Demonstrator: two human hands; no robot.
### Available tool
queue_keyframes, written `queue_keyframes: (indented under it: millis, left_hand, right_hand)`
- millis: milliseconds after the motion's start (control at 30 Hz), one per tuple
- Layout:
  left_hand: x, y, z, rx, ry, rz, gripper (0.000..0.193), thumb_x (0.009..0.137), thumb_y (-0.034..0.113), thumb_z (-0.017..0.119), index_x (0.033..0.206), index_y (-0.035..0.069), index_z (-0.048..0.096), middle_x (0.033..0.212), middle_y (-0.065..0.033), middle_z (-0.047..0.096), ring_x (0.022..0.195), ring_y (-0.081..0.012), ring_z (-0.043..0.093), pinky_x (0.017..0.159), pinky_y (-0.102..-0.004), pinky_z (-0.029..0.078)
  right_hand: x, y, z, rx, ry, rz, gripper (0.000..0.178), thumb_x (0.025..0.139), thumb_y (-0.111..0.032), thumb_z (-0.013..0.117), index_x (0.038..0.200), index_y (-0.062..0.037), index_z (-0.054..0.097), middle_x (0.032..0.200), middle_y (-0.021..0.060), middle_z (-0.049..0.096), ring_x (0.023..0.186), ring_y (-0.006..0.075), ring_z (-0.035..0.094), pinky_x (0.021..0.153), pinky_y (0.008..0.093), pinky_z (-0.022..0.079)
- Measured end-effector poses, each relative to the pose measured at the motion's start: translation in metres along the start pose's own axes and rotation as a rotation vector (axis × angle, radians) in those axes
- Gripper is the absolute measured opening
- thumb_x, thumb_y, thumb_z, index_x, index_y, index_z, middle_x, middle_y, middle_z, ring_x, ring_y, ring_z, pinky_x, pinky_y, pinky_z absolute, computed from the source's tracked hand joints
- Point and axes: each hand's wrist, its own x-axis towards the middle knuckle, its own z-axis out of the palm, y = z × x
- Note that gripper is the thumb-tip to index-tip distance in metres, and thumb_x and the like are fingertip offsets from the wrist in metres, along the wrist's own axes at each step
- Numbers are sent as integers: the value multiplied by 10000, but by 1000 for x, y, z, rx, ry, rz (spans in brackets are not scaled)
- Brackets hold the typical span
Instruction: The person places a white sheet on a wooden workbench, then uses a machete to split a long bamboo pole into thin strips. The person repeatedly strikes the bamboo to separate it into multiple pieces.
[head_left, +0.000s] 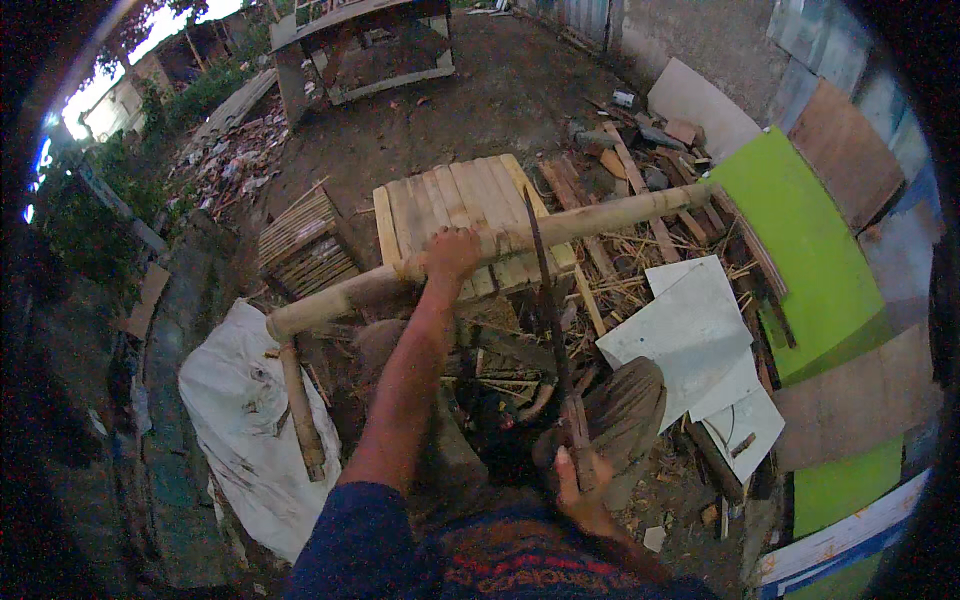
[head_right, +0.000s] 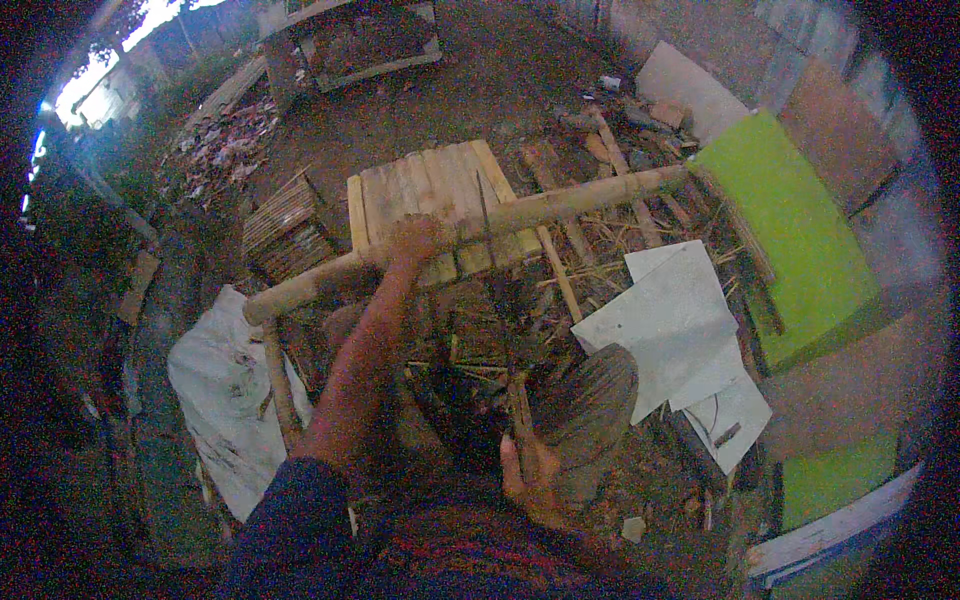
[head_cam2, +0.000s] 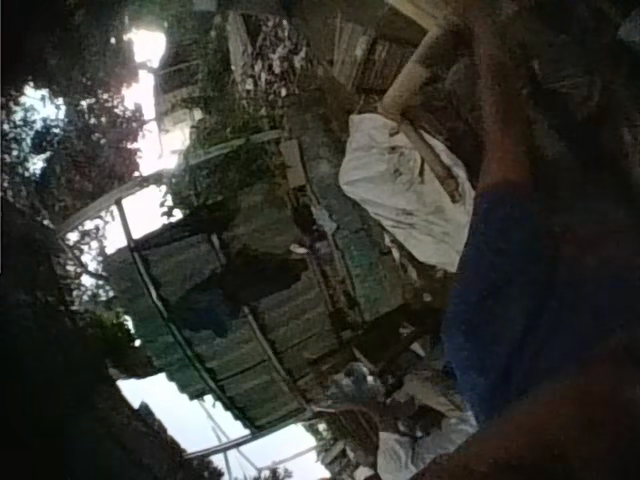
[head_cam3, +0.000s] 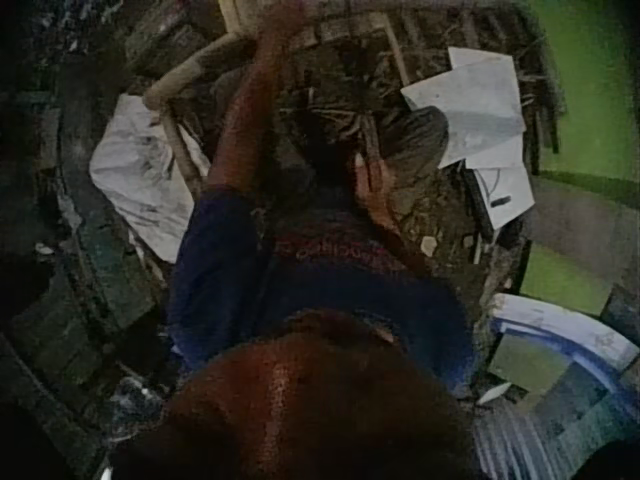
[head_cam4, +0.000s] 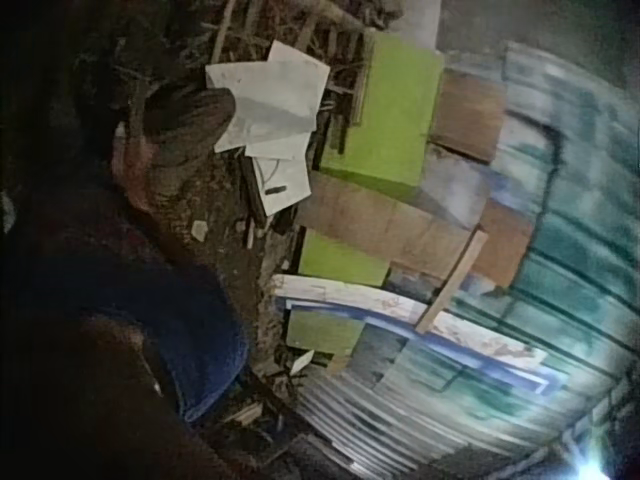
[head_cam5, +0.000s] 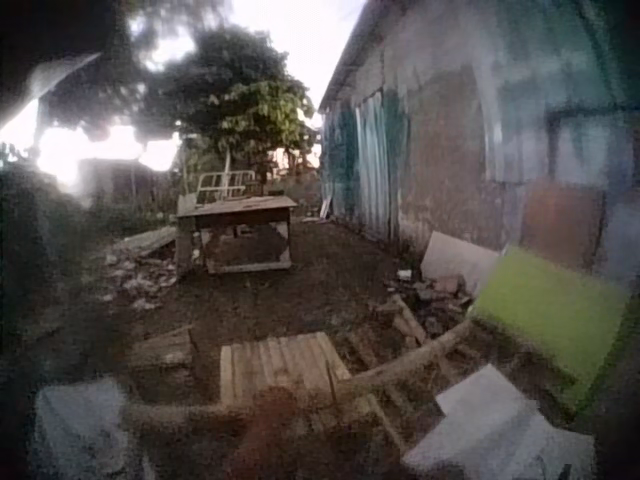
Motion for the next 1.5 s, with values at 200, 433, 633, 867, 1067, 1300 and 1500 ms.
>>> queue_keyframes:
  millis: [200,433,633,867,1067,1300,1500]
  left_hand:
    - [8,1,-3,-119,-156,-90,475,923,404,465,947,10,730,992,-225,703,961,-408,668,852,-525,520]
    - [-11,29,-53,-210,-244,-172,509,924,432,469,877,-2,730,891,-250,695,856,-428,678,811,-512,537]
    - [-17,24,-47,-129,-25,-148,512,947,415,450,816,1,721,785,-237,688,769,-425,675,771,-524,530]
    - [-33,36,-38,-137,18,-98,488,967,393,436,828,27,726,811,-211,703,763,-387,687,845,-572,474]
    - [-36,52,-48,-80,2,-223,497,955,399,447,830,10,729,807,-198,707,770,-374,693,843,-553,477]
    - [-41,51,-50,-116,55,-255,503,945,417,458,804,20,732,785,-192,707,746,-363,692,789,-516,484]
    - [-39,48,-47,-92,68,-225,525,959,415,433,802,13,732,750,-197,701,692,-361,685,765,-515,488]
  right_hand:
    - [9,-14,-16,-113,151,-76,168,923,-171,657,820,-43,625,586,74,571,446,200,517,446,357,411]
    - [4,7,-10,15,37,162,188,897,-207,701,808,-48,653,576,15,552,481,100,487,453,307,385]
    - [17,7,15,84,-70,262,166,911,-210,682,868,-50,677,593,-16,543,537,63,495,481,283,389]
    - [31,18,26,80,-12,251,174,917,-206,663,853,-45,671,586,-18,537,534,58,484,497,281,383]
    - [44,31,27,-3,-61,179,193,900,-207,677,788,-52,648,570,4,527,516,74,477,494,292,376]
    - [57,20,22,34,-74,213,224,904,-205,676,757,-46,621,562,0,519,513,81,473,486,299,375]
    - [66,14,33,47,-112,200,217,918,-206,664,788,-37,628,559,3,515,511,69,466,471,293,371]
